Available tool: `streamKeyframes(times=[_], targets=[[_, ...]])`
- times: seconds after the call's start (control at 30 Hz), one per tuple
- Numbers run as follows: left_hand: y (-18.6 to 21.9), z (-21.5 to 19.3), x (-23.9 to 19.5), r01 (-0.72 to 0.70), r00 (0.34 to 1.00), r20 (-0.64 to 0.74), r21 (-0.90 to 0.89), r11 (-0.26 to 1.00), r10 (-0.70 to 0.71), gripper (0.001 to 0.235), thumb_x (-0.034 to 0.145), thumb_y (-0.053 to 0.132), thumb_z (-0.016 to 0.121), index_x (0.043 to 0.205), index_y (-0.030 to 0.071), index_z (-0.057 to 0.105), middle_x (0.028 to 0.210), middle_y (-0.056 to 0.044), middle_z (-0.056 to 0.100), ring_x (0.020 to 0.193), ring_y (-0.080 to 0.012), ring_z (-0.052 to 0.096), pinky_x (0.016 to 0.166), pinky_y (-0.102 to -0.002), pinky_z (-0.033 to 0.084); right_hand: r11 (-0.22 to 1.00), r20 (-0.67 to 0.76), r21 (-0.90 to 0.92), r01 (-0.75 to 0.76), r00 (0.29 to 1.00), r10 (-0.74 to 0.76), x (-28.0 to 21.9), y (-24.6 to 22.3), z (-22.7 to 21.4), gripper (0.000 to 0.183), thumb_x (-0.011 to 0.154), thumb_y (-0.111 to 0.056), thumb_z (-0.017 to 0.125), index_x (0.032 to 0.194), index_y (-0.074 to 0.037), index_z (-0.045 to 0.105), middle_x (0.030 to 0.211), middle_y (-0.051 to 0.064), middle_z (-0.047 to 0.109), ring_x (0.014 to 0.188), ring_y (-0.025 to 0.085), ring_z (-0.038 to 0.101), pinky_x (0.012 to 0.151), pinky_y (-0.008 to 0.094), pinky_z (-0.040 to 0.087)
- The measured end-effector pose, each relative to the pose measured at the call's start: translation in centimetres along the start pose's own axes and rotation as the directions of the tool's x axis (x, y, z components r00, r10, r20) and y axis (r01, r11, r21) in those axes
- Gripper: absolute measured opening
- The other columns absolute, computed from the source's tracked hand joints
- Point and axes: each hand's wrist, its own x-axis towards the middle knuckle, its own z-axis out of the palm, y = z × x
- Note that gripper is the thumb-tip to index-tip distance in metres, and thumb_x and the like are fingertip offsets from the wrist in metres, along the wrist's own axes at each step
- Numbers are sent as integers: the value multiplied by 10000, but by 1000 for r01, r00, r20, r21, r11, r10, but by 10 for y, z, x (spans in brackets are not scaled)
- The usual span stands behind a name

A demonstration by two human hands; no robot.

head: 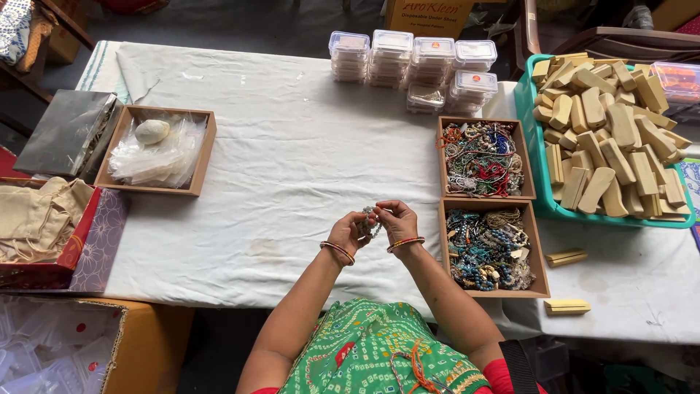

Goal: The person picks up beaded bracelets from a wooden box, places them into small plastic bags, and then puts the bags into small cloth pouches. They then place the pouches into clear plastic containers and stack them on the table.

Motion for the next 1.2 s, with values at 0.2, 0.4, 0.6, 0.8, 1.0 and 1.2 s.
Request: streamKeyframes(times=[0.2, 0.4, 0.6, 0.8, 1.0, 1.2], targets=[[8, 6, 3, -51, 997, -53, 5, 999, 51, 148, 930, 248, 606, 911, 140, 704, 791, 41, 687, 784, -91, 606, 775, -311, 464, 998, -27, 42, -57, 998, 58, 13, 19, 2, 128, 897, 31, 730, 1012, 16, 676, 976, 105, 728, 863, 182, 711, 775, 323, 605], [22, -1, 8, -437, 880, -33, 339, 834, 474, 158, 941, 104, 626, 1054, 43, 718, 927, 38, 731, 870, -68, 626, 804, -243, 481, 845, 58, 428, -322, 942, 330, 16, 20, 28, 200, 879, 89, 689, 1015, -38, 615, 988, 108, 689, 900, 211, 700, 804, 289, 608], [70, -28, -20, -440, 780, -46, 668, 600, 624, 284, 862, 140, 635, 1119, 61, 725, 977, -5, 779, 799, -105, 707, 735, -315, 559, 953, 253, -272, 129, 966, -58, 18, 22, 67, 150, 840, 69, 774, 950, 5, 695, 1026, 96, 724, 915, 182, 696, 820, 311, 601], [117, -46, -55, -80, 897, -82, 936, 342, 434, 279, 824, 317, 701, 955, 73, 736, 770, -47, 718, 698, -167, 655, 663, -352, 496, 380, 594, -638, 670, 742, -311, 18, -10, 126, 220, 804, -47, 837, 987, -141, 758, 1038, 25, 746, 958, 155, 750, 829, 297, 627], [123, -122, -26, -346, 938, 212, 620, 704, 274, 273, 877, 276, 715, 885, 4, 693, 800, -10, 677, 774, -106, 582, 727, -290, 459, 929, 510, -363, 69, 849, 136, 8, -17, 187, 429, 876, -172, 752, 1291, -129, 650, 1318, 19, 675, 1192, 114, 666, 989, 314, 569], [178, -101, -83, -50, 934, -92, 923, 381, 346, 271, 874, 363, 693, 918, 96, 692, 805, -69, 692, 767, -199, 646, 695, -349, 485, 953, 183, -253, -165, 960, 214, 38, 68, 181, 351, 975, -146, 726, 1247, 71, 688, 1148, 174, 730, 1017, 239, 726, 931, 422, 628]])
